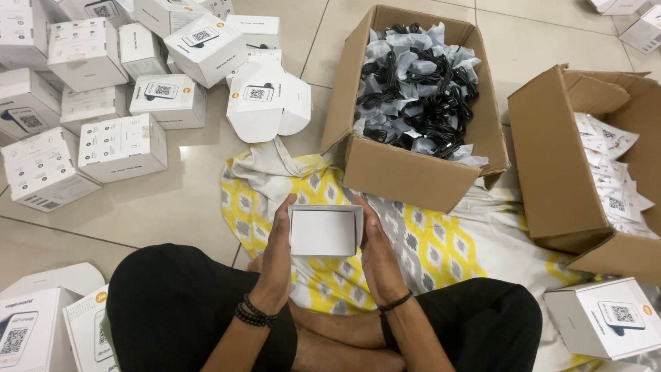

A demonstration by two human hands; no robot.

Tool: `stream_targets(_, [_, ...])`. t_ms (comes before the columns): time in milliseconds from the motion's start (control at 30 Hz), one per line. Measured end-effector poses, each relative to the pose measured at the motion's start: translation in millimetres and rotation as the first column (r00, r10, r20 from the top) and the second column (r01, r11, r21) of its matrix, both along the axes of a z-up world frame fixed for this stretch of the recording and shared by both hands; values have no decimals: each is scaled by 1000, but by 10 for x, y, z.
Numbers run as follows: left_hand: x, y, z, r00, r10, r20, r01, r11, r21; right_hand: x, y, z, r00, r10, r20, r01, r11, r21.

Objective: The person packs electronic devices and cables into small individual boxes.

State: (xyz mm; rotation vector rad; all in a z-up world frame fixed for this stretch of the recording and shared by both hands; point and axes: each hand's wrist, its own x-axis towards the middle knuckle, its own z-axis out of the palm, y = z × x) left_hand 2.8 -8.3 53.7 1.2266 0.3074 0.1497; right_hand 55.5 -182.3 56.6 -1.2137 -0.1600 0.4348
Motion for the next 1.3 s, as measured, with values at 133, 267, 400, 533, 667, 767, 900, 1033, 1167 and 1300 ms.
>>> stream_targets(133, [13, 7, -16, 1000, 16, 0, -16, 998, -62, -46, 33, 55, 998, -34, -58, 35, 999, 27])
stream_targets(267, [25, -7, -83, 1000, 25, -8, -25, 999, 40, -92, 60, 80, 991, -78, -111, 82, 996, 33])
stream_targets(400, [67, 26, -357, 998, 45, 35, -47, 998, 40, 26, 30, -344, 990, -95, 105, 113, 977, -183])
stream_targets(533, [142, -41, -459, 996, 87, -13, -85, 990, 109, 66, 186, -689, 907, -108, 406, 277, 880, -385])
stream_targets(667, [128, -97, -483, 975, 96, -199, -84, 994, 66, 90, 176, -770, 991, -134, 22, 134, 931, -339])
stream_targets(767, [111, -219, -416, 976, 41, -213, -25, 996, 80, 72, -33, -545, 988, -88, -124, 59, 973, -221])
stream_targets(900, [208, -717, -186, 990, -87, -113, 105, 980, 166, -50, -617, -224, 976, -204, -81, 188, 966, -176])
stream_targets(1033, [381, -1604, 212, 951, -283, 127, 262, 952, 158, -265, -1510, 257, 909, -417, 14, 417, 904, -97])
stream_targets(1167, [676, -2587, 450, 767, -545, 340, 432, 829, 355, -462, -2375, 580, 654, -684, 324, 750, 640, -164])
stream_targets(1300, [940, -3542, 467, 504, -696, 511, 465, 717, 518, -535, -3146, 484, 279, -639, 716, 960, 180, -214])
